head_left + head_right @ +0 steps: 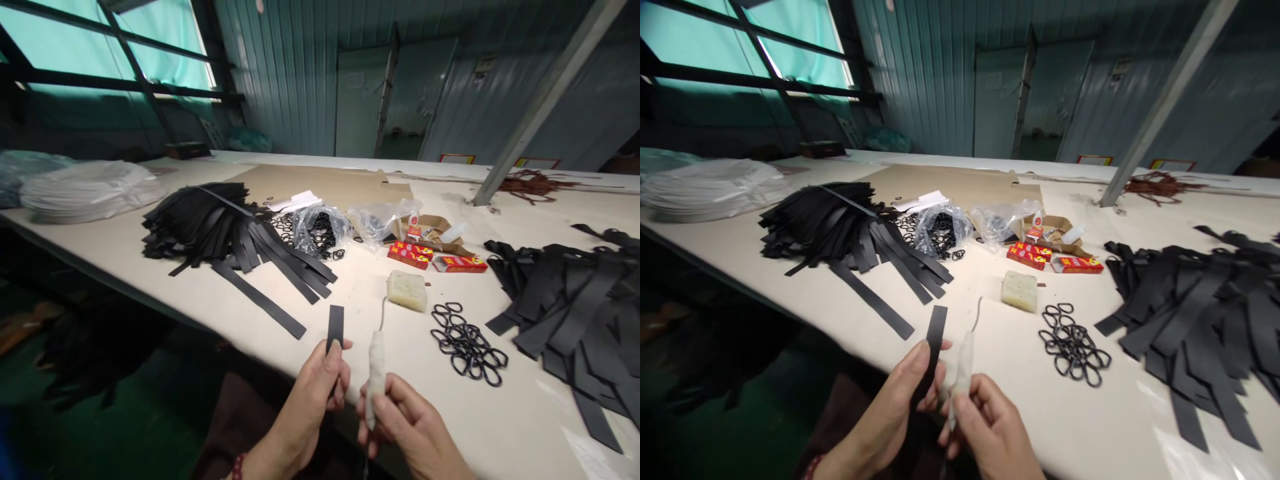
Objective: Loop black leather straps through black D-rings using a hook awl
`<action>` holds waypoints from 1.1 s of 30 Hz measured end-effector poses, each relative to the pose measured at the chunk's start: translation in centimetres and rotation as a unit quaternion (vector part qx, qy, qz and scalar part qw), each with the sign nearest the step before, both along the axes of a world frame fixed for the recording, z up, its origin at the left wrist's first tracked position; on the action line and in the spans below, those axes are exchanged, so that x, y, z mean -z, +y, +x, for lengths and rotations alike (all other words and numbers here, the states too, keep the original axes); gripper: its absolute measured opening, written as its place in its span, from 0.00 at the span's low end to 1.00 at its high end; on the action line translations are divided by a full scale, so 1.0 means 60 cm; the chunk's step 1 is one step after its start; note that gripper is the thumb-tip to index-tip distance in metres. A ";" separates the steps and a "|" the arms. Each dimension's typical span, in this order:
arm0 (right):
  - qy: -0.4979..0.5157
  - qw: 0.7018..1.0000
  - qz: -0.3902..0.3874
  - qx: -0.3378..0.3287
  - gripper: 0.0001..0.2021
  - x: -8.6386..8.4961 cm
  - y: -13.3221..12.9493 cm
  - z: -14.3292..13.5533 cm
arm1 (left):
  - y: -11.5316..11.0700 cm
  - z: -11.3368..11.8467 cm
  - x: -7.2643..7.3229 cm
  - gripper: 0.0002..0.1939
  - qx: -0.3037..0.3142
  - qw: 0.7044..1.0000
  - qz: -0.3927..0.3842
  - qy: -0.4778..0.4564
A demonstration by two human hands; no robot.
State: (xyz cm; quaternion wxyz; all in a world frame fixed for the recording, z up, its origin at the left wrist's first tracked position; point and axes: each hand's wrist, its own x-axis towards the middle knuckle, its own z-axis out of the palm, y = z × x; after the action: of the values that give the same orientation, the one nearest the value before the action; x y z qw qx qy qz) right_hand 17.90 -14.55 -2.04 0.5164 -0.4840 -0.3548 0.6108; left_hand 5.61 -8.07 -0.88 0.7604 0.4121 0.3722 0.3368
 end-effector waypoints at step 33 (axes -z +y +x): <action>-0.007 0.983 0.036 0.178 0.12 -0.058 0.104 -0.001 | -0.031 -0.097 0.014 0.22 0.013 0.998 -0.049 0.037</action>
State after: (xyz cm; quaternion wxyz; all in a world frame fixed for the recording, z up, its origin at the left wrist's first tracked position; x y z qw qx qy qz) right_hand 17.84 -8.29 1.42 0.6316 -0.5248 -0.2884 0.4925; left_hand -0.19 -9.91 -1.72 0.7697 0.3910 0.4108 0.2931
